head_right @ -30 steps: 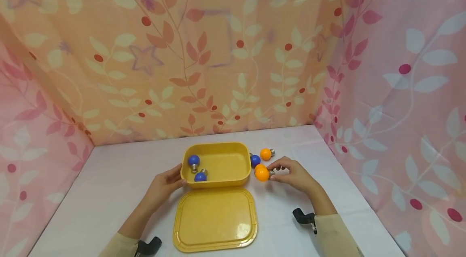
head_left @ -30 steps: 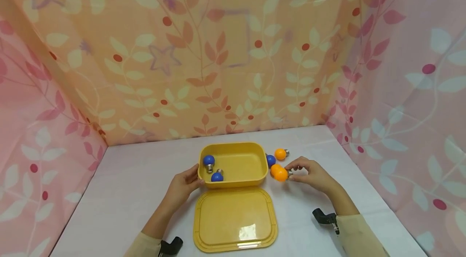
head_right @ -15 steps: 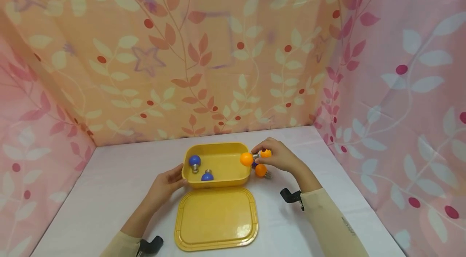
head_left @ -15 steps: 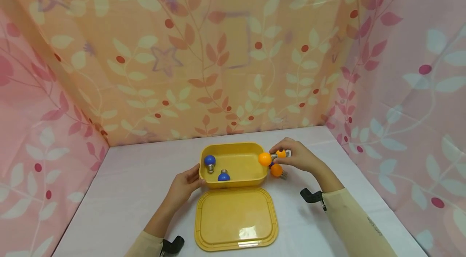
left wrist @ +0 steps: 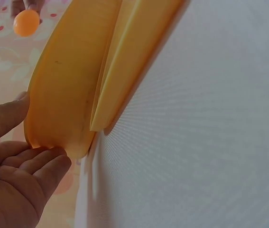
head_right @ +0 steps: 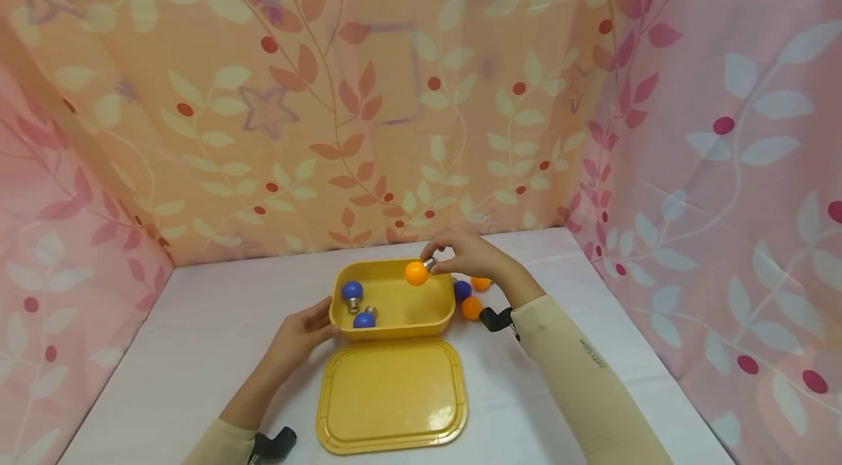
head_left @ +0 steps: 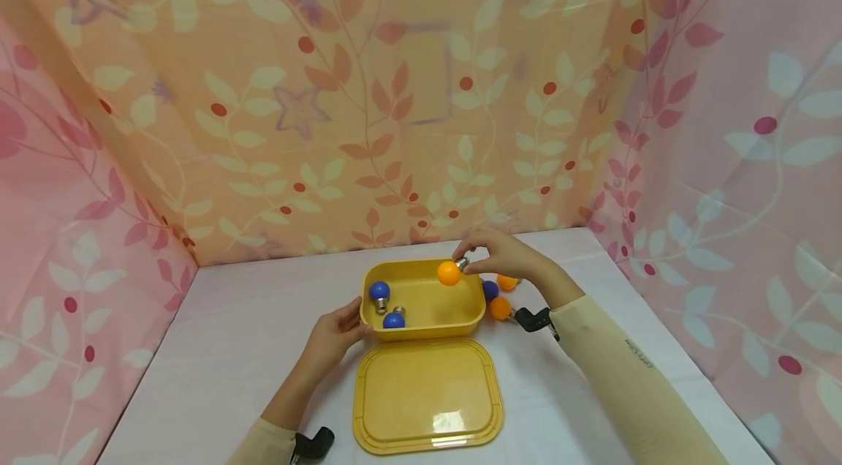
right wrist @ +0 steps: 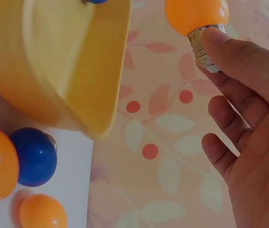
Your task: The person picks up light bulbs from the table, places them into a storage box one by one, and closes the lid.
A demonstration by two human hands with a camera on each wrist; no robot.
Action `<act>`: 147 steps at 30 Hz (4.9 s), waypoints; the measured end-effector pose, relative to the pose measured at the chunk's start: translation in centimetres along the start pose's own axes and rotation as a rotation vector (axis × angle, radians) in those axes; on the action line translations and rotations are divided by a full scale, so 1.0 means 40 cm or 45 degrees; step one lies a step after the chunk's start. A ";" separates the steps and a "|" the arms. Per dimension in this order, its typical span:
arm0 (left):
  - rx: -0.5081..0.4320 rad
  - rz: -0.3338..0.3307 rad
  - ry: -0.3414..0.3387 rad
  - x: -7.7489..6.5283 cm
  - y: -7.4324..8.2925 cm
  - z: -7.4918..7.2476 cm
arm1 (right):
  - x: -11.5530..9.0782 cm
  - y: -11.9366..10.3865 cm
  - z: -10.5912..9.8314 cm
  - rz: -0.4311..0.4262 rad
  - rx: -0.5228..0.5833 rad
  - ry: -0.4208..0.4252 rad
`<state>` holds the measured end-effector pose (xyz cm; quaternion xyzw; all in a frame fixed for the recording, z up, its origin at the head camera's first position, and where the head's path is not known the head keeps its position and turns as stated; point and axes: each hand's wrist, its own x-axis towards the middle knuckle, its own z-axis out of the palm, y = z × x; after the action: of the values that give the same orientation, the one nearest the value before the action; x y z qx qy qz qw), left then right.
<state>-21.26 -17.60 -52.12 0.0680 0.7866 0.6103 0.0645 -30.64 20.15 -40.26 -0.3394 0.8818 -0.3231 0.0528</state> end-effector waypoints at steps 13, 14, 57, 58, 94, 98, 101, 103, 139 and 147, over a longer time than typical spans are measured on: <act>0.004 -0.017 0.006 0.000 0.002 0.002 | 0.129 -0.025 0.026 -0.006 -0.082 -0.134; 0.004 -0.016 0.005 0.000 0.002 0.002 | 0.137 -0.026 0.030 -0.002 -0.079 -0.142; 0.026 -0.010 -0.001 -0.007 -0.007 0.003 | 0.310 -0.006 0.241 -0.142 -0.356 -0.364; 0.025 -0.013 0.001 -0.006 -0.006 0.002 | 0.312 -0.008 0.242 -0.141 -0.362 -0.366; -0.037 0.012 0.006 -0.005 -0.015 0.006 | 0.065 -0.016 0.018 -0.072 -0.377 0.029; -0.001 0.017 -0.003 -0.005 -0.011 0.005 | 0.021 0.006 0.002 -0.049 -0.352 0.100; 0.010 0.024 0.003 -0.004 -0.010 0.006 | -0.014 0.020 0.000 -0.026 -0.305 0.149; 0.013 0.021 0.013 -0.005 -0.009 0.006 | -0.039 0.028 0.002 -0.017 -0.286 0.186; -0.022 0.012 0.005 -0.003 -0.002 0.008 | -0.285 0.247 0.123 0.462 0.122 0.192; 0.001 0.012 0.002 -0.004 -0.013 0.011 | -0.295 0.297 0.156 0.449 0.154 0.132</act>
<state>-21.04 -17.35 -52.72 0.0710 0.7866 0.6103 0.0610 -26.39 30.94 -53.84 -0.1588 0.9081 -0.3785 0.0833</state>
